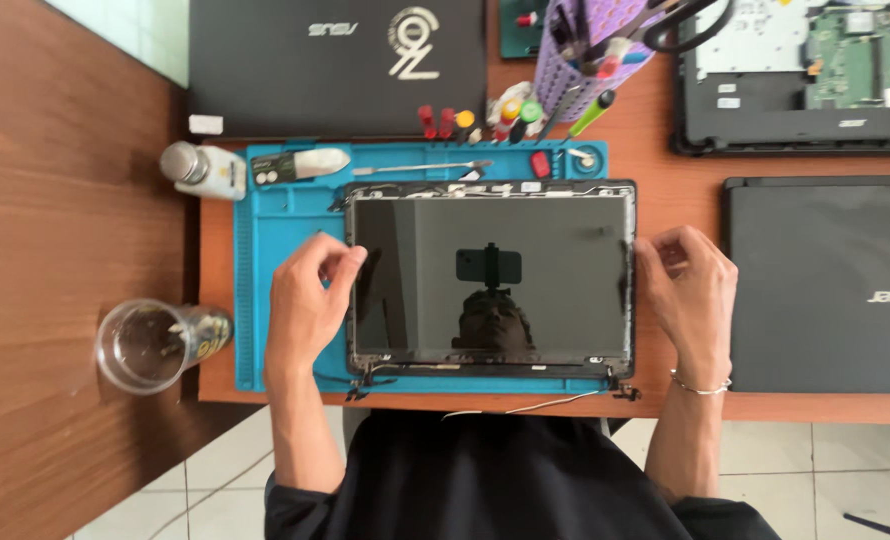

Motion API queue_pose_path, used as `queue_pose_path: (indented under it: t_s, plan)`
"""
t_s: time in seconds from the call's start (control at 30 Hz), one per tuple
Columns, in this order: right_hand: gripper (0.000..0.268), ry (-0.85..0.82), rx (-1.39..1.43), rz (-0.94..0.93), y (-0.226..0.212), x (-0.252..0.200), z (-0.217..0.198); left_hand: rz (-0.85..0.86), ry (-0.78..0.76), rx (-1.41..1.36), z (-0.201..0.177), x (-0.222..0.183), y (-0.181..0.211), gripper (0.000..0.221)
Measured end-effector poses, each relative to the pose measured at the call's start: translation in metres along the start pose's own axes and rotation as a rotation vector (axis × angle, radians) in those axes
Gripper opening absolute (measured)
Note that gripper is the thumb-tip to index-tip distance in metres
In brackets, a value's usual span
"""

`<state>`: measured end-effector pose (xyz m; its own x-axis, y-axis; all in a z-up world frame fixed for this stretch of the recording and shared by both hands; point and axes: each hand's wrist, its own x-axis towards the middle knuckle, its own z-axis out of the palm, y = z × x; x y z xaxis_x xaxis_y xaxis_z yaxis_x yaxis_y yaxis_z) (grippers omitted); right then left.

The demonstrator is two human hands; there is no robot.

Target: The person removes a black plastic bezel from a laptop screen by hand, then uses a small screwdriver to loosen a screw on the internal display assembly.

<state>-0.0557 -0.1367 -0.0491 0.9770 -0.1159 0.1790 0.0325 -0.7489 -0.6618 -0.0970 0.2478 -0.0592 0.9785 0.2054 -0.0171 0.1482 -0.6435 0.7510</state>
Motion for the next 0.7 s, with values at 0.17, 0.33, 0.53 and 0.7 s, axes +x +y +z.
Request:
queue_pose_path:
  t_s: [0.17,0.33,0.53,0.7]
  plan:
    - [0.011,-0.057,0.097,-0.139,-0.013,0.023,-0.002,0.214,-0.108,-0.075,0.008,0.013,0.038,0.011]
    - [0.022,-0.135,0.097,-0.125,-0.032,0.058,0.01,0.307,-0.205,-0.034,0.014,0.027,0.074,0.011]
    - [0.029,-0.159,0.189,-0.311,-0.037,0.103,0.038,0.297,-0.305,-0.02,0.022,0.041,0.09,0.012]
    - [0.023,-0.221,0.249,-0.334,-0.034,0.114,0.046,0.231,-0.295,-0.029,0.024,0.042,0.087,0.011]
